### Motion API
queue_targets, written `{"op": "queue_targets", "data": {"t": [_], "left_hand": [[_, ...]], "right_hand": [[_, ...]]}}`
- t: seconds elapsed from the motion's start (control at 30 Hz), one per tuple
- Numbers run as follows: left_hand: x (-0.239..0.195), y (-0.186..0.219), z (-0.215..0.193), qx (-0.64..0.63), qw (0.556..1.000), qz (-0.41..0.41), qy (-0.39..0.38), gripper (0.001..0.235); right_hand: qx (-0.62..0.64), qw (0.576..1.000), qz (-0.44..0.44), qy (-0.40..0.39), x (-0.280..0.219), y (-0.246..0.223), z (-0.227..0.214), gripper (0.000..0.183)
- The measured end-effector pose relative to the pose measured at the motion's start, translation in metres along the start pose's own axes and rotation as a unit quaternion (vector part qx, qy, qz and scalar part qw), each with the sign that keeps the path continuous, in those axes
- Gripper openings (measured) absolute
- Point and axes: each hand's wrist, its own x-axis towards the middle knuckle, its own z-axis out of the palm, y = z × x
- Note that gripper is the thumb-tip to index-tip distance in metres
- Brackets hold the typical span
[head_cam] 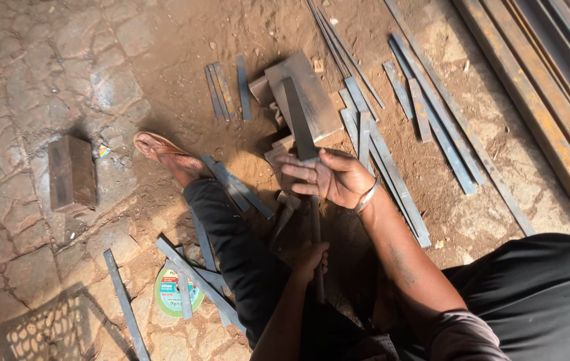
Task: The person sits on the ground and repeatedly strikes a metal bar with a hammer while holding it against a metal block. The person adjusts the bar's position between strikes and continues hammering throughout the clip.
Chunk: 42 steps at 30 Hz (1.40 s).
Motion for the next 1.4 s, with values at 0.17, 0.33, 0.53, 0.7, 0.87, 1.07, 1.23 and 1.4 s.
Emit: {"op": "queue_targets", "data": {"t": [0.17, 0.33, 0.53, 0.7, 0.87, 1.07, 1.23, 1.4], "left_hand": [[0.004, -0.004, 0.001, 0.009, 1.0, 0.009, 0.001, 0.019], [0.006, -0.006, 0.001, -0.019, 1.0, 0.006, -0.005, 0.015], [-0.005, 0.002, 0.004, -0.015, 1.0, -0.011, 0.001, 0.017], [-0.014, 0.008, 0.006, -0.016, 1.0, -0.015, 0.004, 0.018], [-0.011, 0.006, 0.007, -0.021, 1.0, -0.012, 0.002, 0.019], [-0.008, 0.004, 0.005, -0.016, 1.0, -0.003, 0.0, 0.018], [-0.01, 0.006, 0.008, -0.019, 1.0, -0.011, 0.006, 0.017], [-0.006, 0.001, 0.005, -0.019, 1.0, -0.012, 0.008, 0.017]], "right_hand": [[0.002, 0.999, -0.019, 0.028, 0.003, 0.008, 0.012, 0.061], [-0.005, 0.998, -0.029, 0.048, 0.005, 0.011, 0.018, 0.054], [-0.016, 0.999, -0.03, 0.025, 0.005, 0.008, 0.022, 0.058], [0.005, 1.0, -0.026, 0.011, 0.006, 0.016, 0.02, 0.058], [0.007, 0.998, -0.016, 0.066, 0.011, 0.025, 0.017, 0.056], [0.006, 0.998, -0.004, 0.06, 0.012, 0.03, 0.013, 0.053], [0.04, 0.997, 0.011, 0.067, 0.011, 0.029, 0.005, 0.052], [0.058, 0.997, -0.006, 0.043, 0.007, 0.024, 0.009, 0.05]]}}
